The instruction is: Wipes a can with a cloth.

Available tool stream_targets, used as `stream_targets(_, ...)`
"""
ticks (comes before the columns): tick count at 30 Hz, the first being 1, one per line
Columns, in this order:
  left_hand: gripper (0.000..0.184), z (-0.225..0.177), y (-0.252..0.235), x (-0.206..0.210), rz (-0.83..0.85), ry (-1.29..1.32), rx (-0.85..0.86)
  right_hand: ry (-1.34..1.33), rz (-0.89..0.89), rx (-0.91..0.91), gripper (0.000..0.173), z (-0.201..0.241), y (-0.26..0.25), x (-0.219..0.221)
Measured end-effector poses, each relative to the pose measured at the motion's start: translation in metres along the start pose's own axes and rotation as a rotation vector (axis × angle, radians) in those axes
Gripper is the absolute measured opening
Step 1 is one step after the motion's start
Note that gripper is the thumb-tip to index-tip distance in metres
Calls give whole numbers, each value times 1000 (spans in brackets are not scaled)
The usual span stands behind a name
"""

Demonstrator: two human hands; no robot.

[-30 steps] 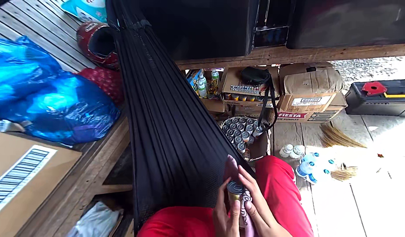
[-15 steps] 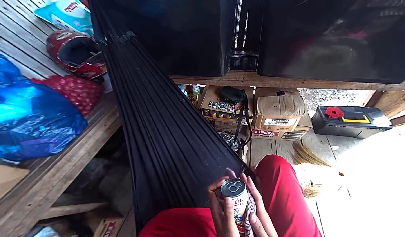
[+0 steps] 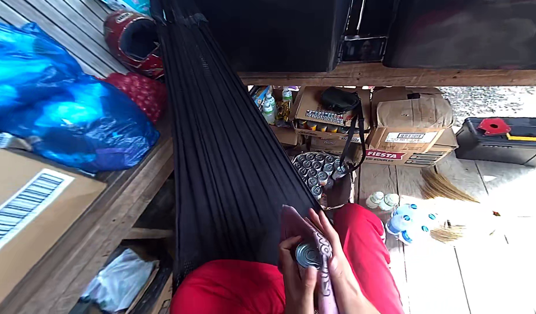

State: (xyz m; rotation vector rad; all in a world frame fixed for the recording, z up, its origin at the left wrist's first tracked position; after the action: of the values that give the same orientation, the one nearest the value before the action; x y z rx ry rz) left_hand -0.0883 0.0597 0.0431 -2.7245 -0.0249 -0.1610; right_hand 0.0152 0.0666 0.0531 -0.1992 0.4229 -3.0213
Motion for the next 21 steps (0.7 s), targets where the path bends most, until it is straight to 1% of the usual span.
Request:
stream_targets(1, 79, -3, -2, -14, -23, -23, -28, 140, -34, -37, 79, 1, 8, 16)
stream_targets(2, 74, -7, -5, -26, -36, -46, -62, 294, -73, -71, 69, 3, 15, 31)
stream_targets(4, 61, -16, -9, -41, -30, -80, -128, 510, -147, -125, 54, 9, 24, 53)
stream_targets(6, 52, -20, -5, -50, -28, -109, -208, 602, -143, -172, 44, 15, 22, 62)
stream_targets(7, 50, -21, 0, -53, -38, -109, -230, 605, -131, -203, 43, 18, 19, 62)
stream_targets(8, 51, -21, 5, -55, -38, -91, -226, 579, -123, -237, 43, 21, 14, 60)
stream_targets(9, 59, -22, 9, -54, -17, -63, -197, 527, -113, -262, 46, 24, 9, 57)
stream_targets(10, 72, -22, 11, -50, 13, -47, -158, 454, -96, -269, 50, 26, 3, 51)
stream_targets(11, 83, -22, 11, -45, 37, -52, -98, 359, -64, -248, 56, 26, -4, 45)
stream_targets(12, 88, -23, 9, -39, 52, -67, -27, 235, -16, -206, 64, 25, -9, 39)
stream_targets(14, 91, -26, 2, -24, 73, -114, 92, -34, 83, -65, 80, 14, -15, 26)
stream_targets(15, 87, -23, -1, -17, 52, -107, 113, -141, 123, 6, 86, 8, -16, 19)
stream_targets(16, 81, -17, -3, -10, 28, -83, 115, -188, 147, 46, 89, 4, -14, 12)
stream_targets(17, 78, -11, -6, -3, 13, -55, 99, -149, 145, 41, 89, 3, -10, 4)
stream_targets(18, 77, -3, -9, 5, 1, -16, 62, -33, 112, 11, 86, 3, -6, -5)
stream_targets(21, 77, 17, -11, 38, -15, 156, -86, 427, -14, -86, 60, 12, 8, -36)
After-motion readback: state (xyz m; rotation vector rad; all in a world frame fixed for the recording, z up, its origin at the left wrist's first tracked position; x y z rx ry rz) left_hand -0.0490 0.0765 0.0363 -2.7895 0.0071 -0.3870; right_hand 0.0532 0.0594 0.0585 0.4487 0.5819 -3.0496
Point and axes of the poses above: each hand's wrist, its own y-axis away from the middle knuckle, its own x-axis out of the palm, z = x × y, the point moved 8 cm from there along -y, towards the middle knuckle, and after that the axes turned 13 degrees about x, right-handed, at the moved point
